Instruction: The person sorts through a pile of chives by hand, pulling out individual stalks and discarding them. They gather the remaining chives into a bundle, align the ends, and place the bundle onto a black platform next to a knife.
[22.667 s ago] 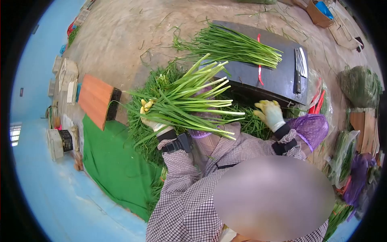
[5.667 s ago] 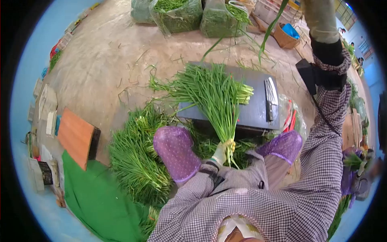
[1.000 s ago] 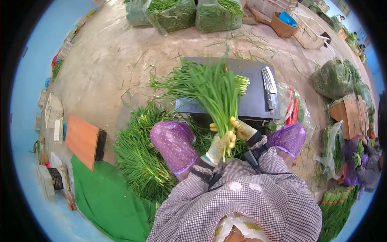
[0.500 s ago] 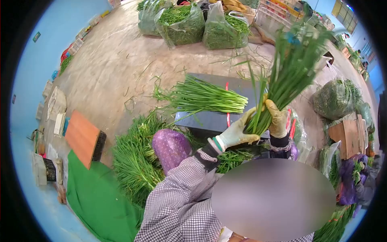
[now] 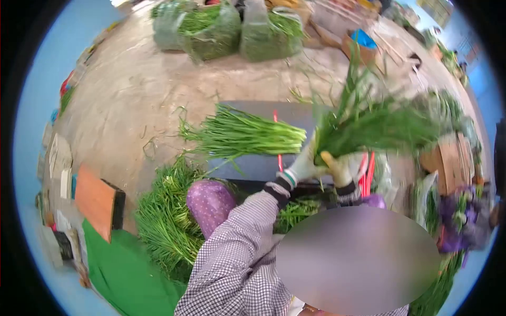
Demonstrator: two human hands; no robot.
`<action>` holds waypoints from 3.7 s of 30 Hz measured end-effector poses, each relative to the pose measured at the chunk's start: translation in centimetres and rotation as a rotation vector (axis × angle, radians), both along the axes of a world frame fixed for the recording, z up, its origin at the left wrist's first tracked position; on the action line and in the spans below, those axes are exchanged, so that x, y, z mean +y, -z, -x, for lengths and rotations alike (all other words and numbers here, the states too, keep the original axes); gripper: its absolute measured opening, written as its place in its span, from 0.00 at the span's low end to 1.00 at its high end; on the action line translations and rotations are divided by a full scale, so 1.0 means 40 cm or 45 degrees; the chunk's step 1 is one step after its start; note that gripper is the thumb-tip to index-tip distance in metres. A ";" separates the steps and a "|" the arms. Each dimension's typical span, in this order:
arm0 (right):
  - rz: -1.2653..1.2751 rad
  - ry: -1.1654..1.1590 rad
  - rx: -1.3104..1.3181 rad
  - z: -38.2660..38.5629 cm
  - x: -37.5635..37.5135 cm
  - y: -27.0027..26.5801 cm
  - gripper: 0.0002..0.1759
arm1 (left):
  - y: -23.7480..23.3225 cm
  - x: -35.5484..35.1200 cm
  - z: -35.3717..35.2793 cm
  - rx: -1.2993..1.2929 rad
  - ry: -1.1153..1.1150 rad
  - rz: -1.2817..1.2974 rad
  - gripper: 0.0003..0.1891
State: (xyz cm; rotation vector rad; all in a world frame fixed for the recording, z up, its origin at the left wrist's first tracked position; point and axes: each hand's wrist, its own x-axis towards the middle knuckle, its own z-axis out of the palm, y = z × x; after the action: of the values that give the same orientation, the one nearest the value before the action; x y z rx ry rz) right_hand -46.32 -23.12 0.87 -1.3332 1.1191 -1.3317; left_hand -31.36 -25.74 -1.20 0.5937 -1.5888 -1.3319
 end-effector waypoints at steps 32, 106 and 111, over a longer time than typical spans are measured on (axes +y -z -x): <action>-0.051 -0.553 0.453 0.020 0.296 -0.123 0.07 | 0.009 0.130 -0.430 1.565 -0.359 -0.455 0.26; -0.072 0.208 -0.386 0.168 0.362 -0.164 0.10 | 0.100 0.272 -0.297 1.663 -0.147 -0.794 0.30; -0.382 0.008 1.187 0.279 0.400 -0.086 0.08 | 0.099 0.272 -0.295 1.562 -0.247 -0.788 0.30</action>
State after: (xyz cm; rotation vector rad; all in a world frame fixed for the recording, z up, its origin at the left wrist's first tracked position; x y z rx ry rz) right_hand -57.48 -7.13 4.33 -1.7512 1.8397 -0.4583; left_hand -19.56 -14.84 -5.16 0.1593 -0.1215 -1.5499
